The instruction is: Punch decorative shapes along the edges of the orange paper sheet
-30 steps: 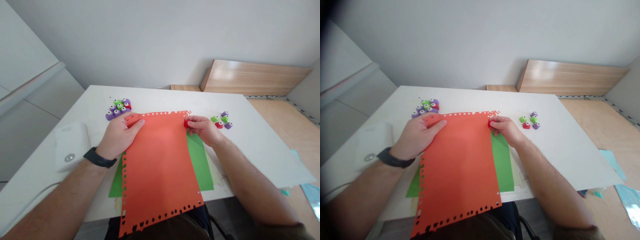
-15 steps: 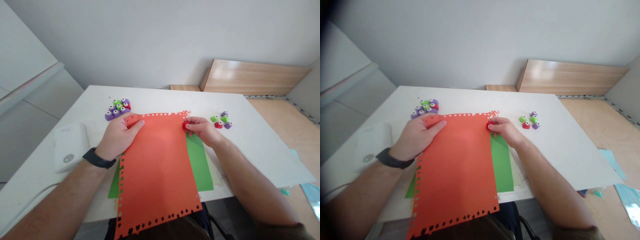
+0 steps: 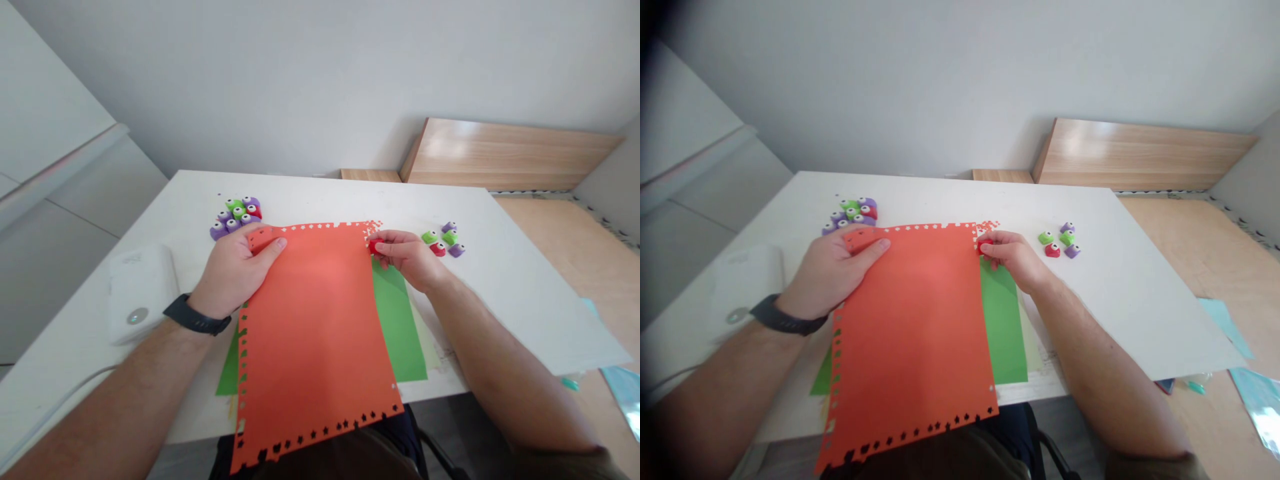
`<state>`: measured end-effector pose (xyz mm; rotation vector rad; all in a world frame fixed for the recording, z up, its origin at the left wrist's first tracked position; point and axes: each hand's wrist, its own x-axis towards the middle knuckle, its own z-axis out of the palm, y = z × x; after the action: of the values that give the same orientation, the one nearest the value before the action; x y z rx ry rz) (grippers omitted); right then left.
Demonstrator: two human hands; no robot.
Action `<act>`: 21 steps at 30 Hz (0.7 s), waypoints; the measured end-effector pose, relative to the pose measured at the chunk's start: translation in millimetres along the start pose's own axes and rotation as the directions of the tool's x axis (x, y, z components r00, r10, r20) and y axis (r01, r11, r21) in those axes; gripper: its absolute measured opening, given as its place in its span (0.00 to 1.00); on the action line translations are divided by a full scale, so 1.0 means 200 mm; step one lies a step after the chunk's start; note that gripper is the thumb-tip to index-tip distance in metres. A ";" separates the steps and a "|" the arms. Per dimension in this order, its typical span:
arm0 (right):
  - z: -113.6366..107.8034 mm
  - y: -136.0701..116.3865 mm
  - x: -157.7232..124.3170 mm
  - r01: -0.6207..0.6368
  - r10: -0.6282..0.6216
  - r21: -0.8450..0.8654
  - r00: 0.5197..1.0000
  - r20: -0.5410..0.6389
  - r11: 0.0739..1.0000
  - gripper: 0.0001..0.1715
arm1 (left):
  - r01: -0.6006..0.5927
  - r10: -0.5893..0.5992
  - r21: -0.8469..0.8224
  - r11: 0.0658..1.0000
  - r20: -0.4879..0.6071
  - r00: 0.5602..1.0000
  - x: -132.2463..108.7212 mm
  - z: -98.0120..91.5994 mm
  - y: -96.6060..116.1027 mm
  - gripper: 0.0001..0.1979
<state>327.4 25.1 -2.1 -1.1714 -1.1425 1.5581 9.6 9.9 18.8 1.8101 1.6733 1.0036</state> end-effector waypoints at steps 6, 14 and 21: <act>-0.01 -0.02 0.00 -0.022 0.022 0.006 0.999 -0.029 1.000 0.15 | 0.012 -0.012 0.007 1.000 -0.008 1.000 0.01 -0.01 0.00 0.14; 0.00 -0.02 0.00 -0.026 0.026 -0.004 0.997 -0.066 1.000 0.16 | -0.002 0.002 0.007 1.000 0.019 1.000 0.00 -0.01 0.00 0.14; 0.00 -0.02 0.00 -0.045 0.043 -0.020 0.995 -0.089 0.999 0.11 | 0.012 -0.012 -0.001 1.000 0.018 1.000 0.00 0.00 0.00 0.15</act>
<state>327.7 24.9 1.8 -1.2751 -1.0845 1.5141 9.6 9.6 20.0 1.8007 1.6707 0.9809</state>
